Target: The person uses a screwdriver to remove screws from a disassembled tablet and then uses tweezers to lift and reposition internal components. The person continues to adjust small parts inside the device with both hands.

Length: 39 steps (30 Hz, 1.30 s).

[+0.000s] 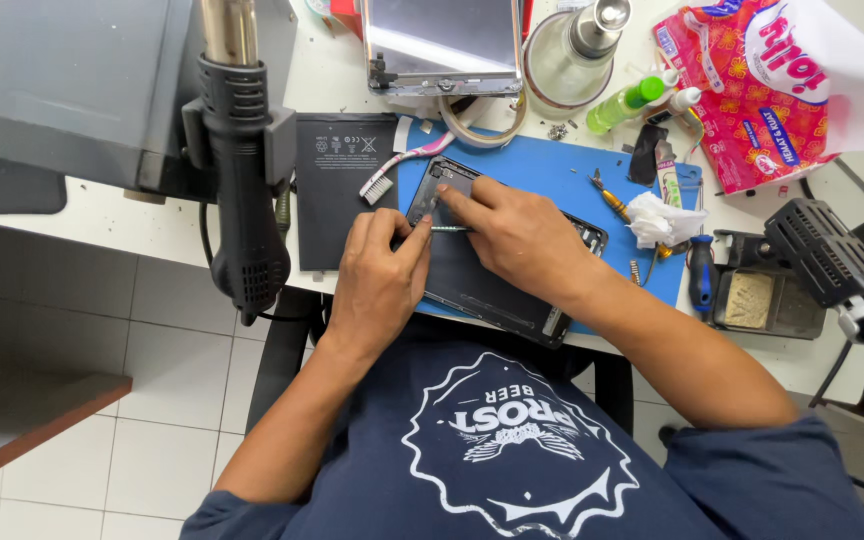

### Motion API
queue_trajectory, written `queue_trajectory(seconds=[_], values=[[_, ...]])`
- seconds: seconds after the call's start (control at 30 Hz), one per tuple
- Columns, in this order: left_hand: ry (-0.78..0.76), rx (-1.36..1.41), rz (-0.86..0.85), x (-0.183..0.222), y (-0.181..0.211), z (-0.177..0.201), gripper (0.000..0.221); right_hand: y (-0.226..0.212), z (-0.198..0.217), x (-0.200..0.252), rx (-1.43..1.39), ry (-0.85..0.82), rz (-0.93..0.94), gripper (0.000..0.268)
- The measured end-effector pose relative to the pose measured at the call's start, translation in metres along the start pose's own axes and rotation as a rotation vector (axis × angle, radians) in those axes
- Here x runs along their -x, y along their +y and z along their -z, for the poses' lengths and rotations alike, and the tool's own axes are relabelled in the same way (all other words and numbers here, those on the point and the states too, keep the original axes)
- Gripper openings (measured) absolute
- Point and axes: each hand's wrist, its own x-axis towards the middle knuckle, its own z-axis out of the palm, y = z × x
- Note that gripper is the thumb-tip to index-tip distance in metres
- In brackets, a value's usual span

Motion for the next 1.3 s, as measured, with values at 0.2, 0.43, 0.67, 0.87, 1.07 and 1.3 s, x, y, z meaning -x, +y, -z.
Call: queue_trajectory(seconds=[0.2, 0.43, 0.67, 0.87, 1.07, 1.3], values=[[0.056, -0.022, 0.006, -0.019, -0.004, 0.003, 0.016, 0.03, 0.006, -0.021, 0.235, 0.258, -0.185, 0.041], [0.031, -0.124, 0.062, -0.083, -0.017, -0.031, 0.013, 0.047, 0.001, -0.021, 0.088, 0.204, -0.269, 0.014], [-0.09, -0.128, 0.137, -0.103, -0.036, -0.074, 0.009, 0.05, 0.009, -0.016, -0.181, 0.247, -0.341, 0.01], [-0.259, -0.111, 0.295, -0.122, -0.039, -0.073, 0.025, 0.054, 0.009, -0.022, -0.311, 0.258, -0.352, 0.009], [-0.291, -0.133, 0.329, -0.122, -0.042, -0.075, 0.028, 0.051, 0.011, -0.027, -0.378, 0.27, -0.362, 0.008], [-0.178, -0.135, 0.166, -0.116, -0.033, -0.062, 0.017, 0.048, 0.014, -0.03, -0.407, 0.313, -0.37, 0.009]])
